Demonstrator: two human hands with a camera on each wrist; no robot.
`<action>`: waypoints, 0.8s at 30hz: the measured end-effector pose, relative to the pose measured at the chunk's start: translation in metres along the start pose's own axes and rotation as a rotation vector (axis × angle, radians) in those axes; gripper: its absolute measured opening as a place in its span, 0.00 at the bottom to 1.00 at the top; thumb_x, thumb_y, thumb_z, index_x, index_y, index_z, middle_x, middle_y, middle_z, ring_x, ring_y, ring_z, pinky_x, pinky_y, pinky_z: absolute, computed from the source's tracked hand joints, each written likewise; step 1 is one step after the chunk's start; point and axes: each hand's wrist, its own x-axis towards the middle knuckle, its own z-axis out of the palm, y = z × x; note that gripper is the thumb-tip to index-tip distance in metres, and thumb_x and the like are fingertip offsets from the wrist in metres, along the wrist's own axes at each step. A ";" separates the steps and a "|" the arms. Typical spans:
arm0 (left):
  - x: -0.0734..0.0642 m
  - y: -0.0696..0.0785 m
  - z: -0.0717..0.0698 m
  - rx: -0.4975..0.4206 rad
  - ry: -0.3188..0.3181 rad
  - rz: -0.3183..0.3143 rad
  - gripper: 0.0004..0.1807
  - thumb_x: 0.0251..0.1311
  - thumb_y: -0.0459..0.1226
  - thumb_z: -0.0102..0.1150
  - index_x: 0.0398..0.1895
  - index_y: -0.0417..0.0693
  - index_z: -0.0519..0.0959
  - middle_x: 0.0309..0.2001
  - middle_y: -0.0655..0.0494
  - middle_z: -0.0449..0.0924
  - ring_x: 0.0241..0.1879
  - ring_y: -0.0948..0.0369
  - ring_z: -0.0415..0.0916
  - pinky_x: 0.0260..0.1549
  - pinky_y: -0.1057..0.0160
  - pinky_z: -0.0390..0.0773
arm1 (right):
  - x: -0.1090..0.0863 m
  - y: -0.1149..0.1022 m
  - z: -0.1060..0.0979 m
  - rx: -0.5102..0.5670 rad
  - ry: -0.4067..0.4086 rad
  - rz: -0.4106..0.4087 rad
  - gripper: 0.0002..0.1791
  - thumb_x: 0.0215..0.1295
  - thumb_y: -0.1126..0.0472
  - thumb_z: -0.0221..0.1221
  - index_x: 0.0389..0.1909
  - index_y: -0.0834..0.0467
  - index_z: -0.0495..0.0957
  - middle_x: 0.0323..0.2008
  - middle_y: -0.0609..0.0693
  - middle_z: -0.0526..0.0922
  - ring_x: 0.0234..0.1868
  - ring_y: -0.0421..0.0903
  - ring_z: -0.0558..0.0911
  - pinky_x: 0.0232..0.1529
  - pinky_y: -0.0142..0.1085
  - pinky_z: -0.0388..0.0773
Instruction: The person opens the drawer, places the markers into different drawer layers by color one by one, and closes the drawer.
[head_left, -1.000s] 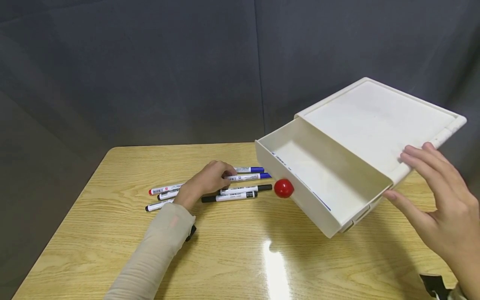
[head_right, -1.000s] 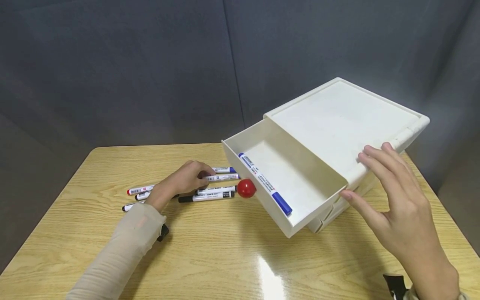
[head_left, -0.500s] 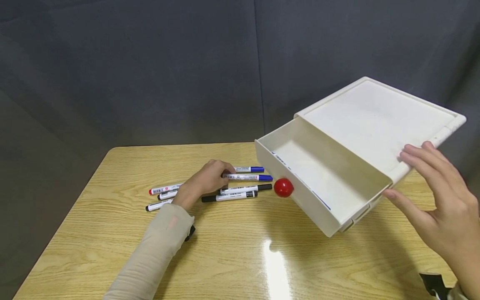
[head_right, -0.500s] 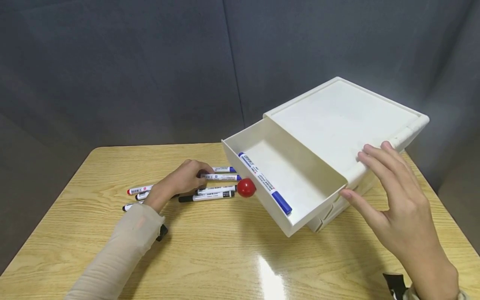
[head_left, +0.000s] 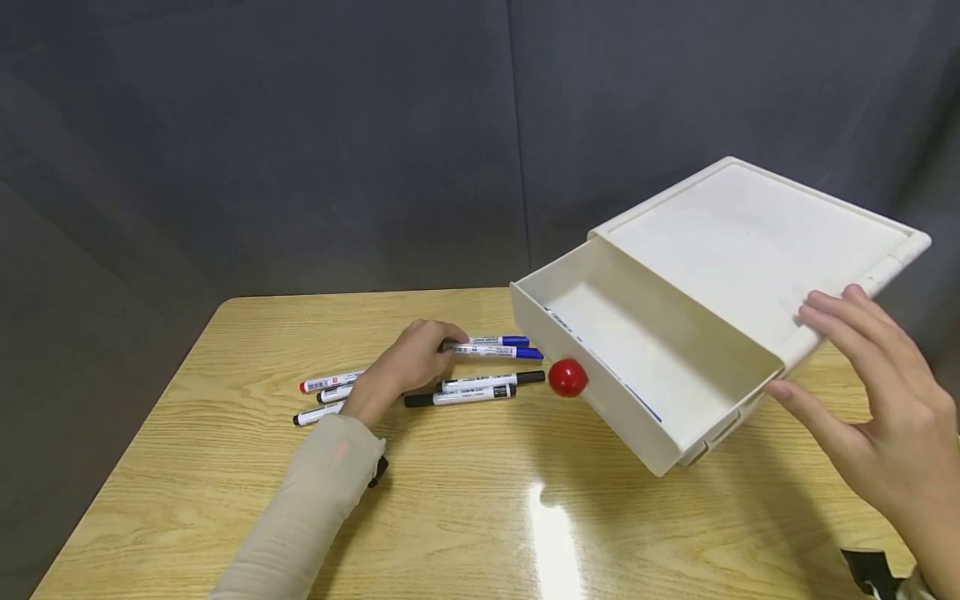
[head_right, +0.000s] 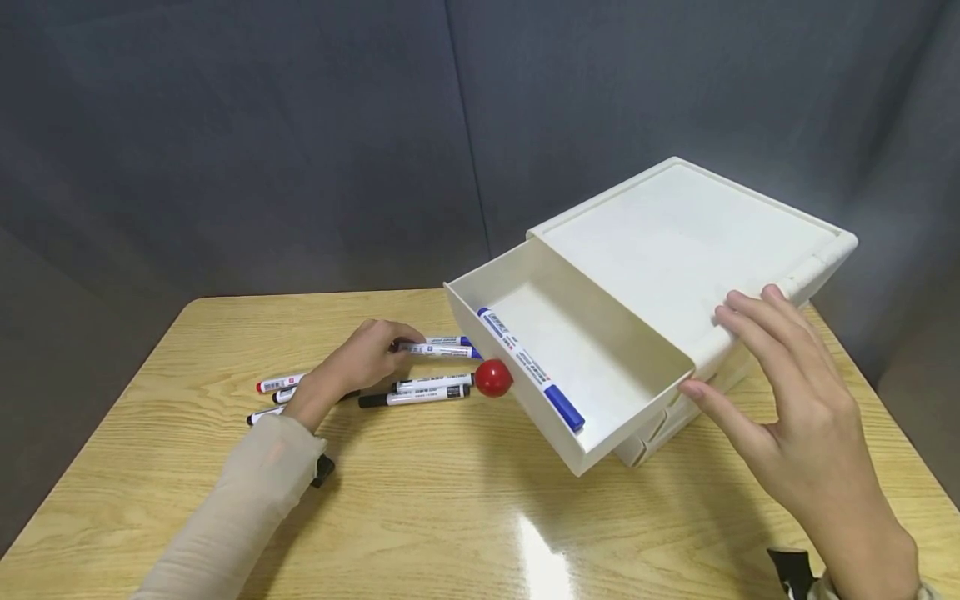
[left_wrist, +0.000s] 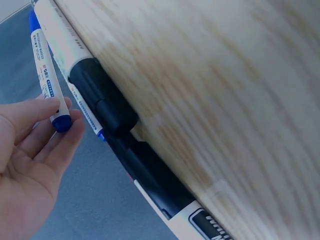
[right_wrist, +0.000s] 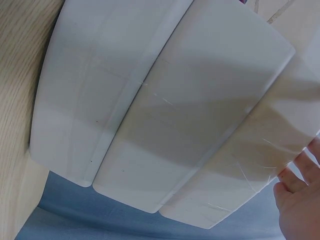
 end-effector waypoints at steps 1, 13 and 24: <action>0.000 0.000 -0.001 0.002 0.009 0.005 0.17 0.66 0.28 0.52 0.56 0.41 0.82 0.53 0.46 0.84 0.41 0.59 0.79 0.49 0.56 0.82 | 0.000 0.000 0.000 0.000 0.000 -0.001 0.42 0.62 0.32 0.58 0.52 0.71 0.80 0.57 0.63 0.81 0.70 0.54 0.72 0.75 0.37 0.63; -0.004 0.004 -0.016 -0.011 0.054 -0.010 0.16 0.68 0.28 0.53 0.56 0.42 0.81 0.52 0.46 0.84 0.33 0.59 0.76 0.36 0.61 0.77 | 0.001 -0.001 0.001 0.009 -0.002 -0.004 0.42 0.62 0.33 0.58 0.51 0.71 0.80 0.57 0.63 0.81 0.70 0.54 0.72 0.75 0.38 0.63; -0.009 0.009 -0.031 -0.029 0.119 -0.038 0.16 0.68 0.28 0.54 0.56 0.43 0.82 0.53 0.46 0.84 0.32 0.59 0.72 0.33 0.62 0.71 | 0.000 0.000 0.001 0.012 0.007 0.000 0.42 0.62 0.33 0.58 0.51 0.71 0.80 0.57 0.63 0.82 0.70 0.52 0.72 0.75 0.38 0.63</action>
